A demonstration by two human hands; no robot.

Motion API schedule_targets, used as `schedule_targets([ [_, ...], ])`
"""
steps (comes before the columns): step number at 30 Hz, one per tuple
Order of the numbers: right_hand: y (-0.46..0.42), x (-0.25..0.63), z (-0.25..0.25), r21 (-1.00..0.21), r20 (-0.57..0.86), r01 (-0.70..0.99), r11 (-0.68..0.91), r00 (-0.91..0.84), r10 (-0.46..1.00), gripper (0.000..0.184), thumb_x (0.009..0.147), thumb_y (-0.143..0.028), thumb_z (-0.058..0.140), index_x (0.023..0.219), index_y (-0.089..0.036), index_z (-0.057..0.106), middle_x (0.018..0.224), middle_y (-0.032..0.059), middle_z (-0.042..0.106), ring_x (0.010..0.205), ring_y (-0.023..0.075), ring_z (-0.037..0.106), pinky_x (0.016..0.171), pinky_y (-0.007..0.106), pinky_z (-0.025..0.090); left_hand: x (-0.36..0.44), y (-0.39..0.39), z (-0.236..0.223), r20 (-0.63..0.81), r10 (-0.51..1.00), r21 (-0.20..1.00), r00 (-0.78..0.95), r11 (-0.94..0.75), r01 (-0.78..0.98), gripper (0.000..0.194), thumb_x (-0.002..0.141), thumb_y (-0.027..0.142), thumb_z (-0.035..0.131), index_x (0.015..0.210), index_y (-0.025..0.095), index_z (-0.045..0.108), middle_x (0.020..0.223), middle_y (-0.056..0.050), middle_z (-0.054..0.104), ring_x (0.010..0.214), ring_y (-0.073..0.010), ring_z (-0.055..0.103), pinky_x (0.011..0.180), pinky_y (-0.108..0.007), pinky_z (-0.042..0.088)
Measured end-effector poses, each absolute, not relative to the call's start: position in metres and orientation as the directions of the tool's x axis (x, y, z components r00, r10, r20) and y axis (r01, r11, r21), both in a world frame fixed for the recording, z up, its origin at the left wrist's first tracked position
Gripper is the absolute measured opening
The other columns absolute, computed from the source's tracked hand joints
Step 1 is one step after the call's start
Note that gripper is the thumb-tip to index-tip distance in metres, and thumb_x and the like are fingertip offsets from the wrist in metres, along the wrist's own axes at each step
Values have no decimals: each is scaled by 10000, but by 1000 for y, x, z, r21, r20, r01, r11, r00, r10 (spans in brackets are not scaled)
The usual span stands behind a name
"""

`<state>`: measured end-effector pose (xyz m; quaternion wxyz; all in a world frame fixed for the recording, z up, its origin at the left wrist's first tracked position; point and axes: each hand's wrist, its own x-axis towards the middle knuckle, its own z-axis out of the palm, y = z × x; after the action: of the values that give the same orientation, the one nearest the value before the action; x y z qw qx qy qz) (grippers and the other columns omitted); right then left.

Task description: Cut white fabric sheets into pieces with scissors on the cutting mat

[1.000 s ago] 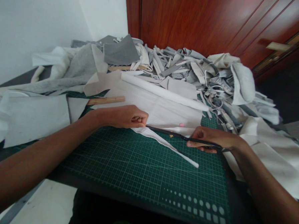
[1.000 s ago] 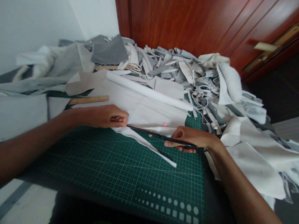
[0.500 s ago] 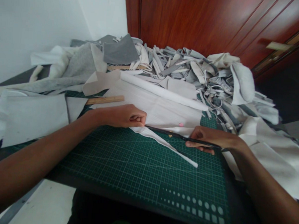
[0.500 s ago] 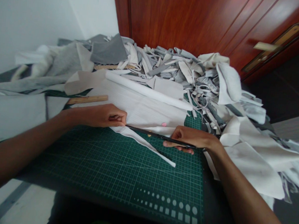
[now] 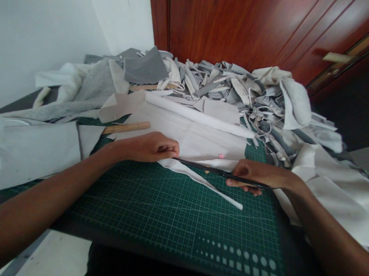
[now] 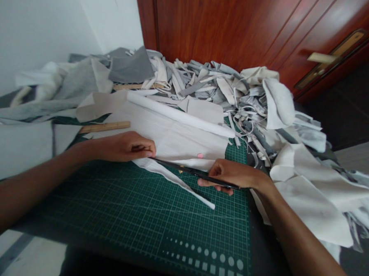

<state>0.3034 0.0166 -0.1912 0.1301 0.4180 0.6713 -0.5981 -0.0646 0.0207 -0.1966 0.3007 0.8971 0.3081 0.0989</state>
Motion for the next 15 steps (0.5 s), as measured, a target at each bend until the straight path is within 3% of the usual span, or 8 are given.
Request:
schedule_targets([
  [6, 18, 303, -192, -698, -673, 711, -83, -613, 414, 576, 797, -674, 730, 603, -158, 565, 496, -40, 531, 378, 54, 472, 354, 159, 308, -61, 17, -197, -37, 649, 562, 760, -616, 553, 124, 944, 287, 643, 962, 182, 706, 595, 61, 523, 536, -91, 486, 575, -218, 304],
  [10, 21, 305, -189, -703, -686, 704, -97, -637, 352, 563, 824, -676, 704, 645, -153, 597, 489, -33, 547, 383, 61, 474, 332, 158, 296, -58, 16, -196, -41, 662, 542, 748, -614, 574, 97, 935, 254, 654, 888, 177, 688, 589, 60, 529, 528, -88, 469, 564, -225, 288],
  [12, 22, 308, -182, -714, -687, 692, -112, -661, 301, 570, 870, -696, 639, 740, -142, 660, 553, 3, 618, 439, 79, 532, 387, 169, 381, -58, 16, -195, -48, 655, 542, 754, -617, 570, 103, 944, 243, 651, 872, 174, 680, 595, 55, 542, 532, -87, 468, 563, -227, 286],
  [15, 21, 314, -162, -734, -652, 674, -85, -663, 367, 663, 911, -768, 499, 963, -150, 733, 775, 79, 738, 573, 135, 648, 533, 246, 540, -59, 15, -193, -46, 633, 547, 773, -631, 550, 135, 952, 245, 656, 838, 172, 662, 620, 45, 567, 551, -89, 486, 568, -228, 295],
])
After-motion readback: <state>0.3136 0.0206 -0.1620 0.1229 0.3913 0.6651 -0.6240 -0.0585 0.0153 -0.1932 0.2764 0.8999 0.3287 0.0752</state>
